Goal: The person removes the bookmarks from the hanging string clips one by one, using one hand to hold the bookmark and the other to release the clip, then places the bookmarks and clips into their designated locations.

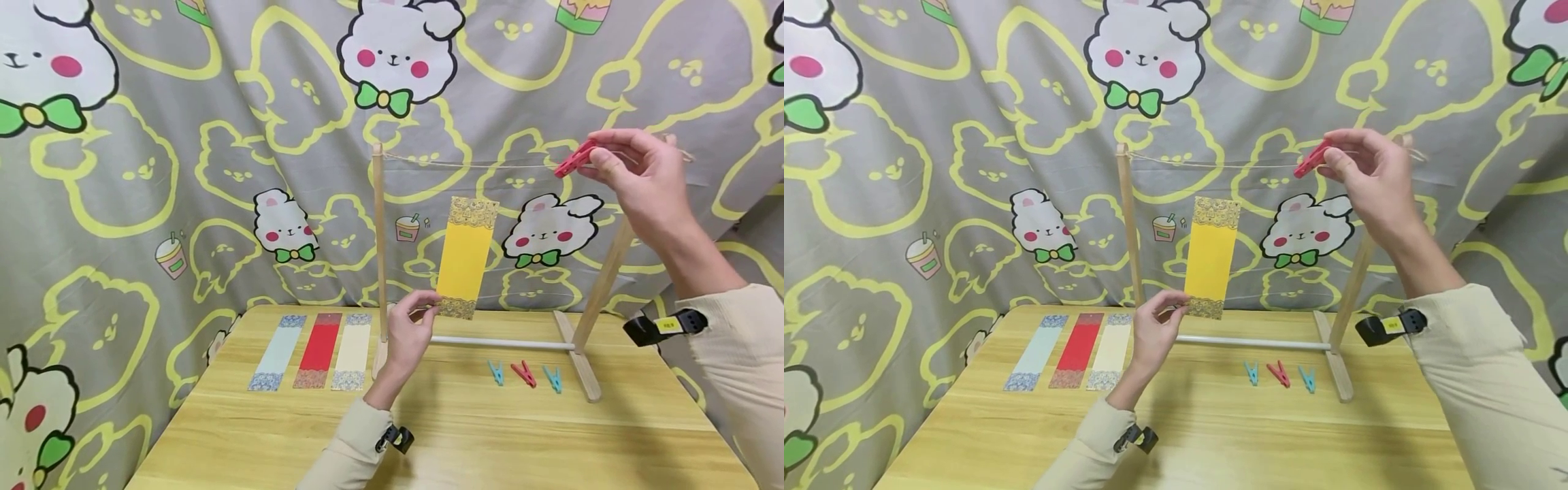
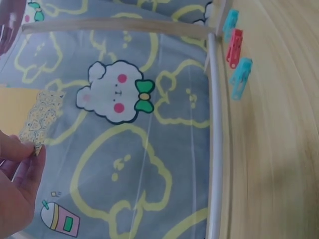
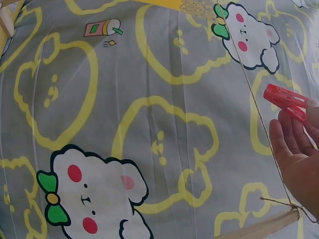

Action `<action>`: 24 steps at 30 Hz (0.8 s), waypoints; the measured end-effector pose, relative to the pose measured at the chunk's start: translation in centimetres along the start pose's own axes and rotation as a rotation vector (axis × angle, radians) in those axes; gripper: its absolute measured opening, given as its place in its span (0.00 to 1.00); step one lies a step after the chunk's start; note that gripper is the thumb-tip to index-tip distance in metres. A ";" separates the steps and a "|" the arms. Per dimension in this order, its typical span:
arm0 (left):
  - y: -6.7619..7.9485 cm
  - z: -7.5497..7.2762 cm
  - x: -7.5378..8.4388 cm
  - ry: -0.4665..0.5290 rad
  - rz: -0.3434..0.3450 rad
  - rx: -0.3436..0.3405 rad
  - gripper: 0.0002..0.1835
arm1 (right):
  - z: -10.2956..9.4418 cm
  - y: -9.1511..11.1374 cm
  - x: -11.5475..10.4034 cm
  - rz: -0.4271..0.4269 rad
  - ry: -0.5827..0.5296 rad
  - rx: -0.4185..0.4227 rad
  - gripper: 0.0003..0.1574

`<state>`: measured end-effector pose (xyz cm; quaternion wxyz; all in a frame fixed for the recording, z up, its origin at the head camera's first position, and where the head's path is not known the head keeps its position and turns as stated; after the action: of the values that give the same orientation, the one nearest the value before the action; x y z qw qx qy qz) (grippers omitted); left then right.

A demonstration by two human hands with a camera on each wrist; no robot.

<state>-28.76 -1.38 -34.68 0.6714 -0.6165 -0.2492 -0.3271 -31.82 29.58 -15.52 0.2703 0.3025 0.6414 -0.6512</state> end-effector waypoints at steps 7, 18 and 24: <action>0.0 -1.3 0.4 -0.007 0.020 0.022 0.10 | -0.3 0.8 0.1 -0.007 0.005 0.011 0.22; 0.2 -2.4 0.8 -0.041 0.034 0.033 0.09 | -0.9 2.4 0.6 0.002 0.061 0.049 0.23; 0.3 -2.8 1.1 -0.042 0.034 0.031 0.09 | -1.4 3.2 0.5 -0.015 0.044 0.080 0.23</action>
<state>-28.03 -4.32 -34.43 0.6809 -0.6170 -0.2576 -0.2988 -29.76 30.92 -18.04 0.2391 0.3224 0.6228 -0.6716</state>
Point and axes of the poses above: each hand's wrist, its own y-axis away from the middle knuckle, its own z-axis out of the palm, x = y × z, the point moved 7 cm from there along -y, towards the middle knuckle, and after that the axes turned 12 degrees about y, right-handed, at the moved point
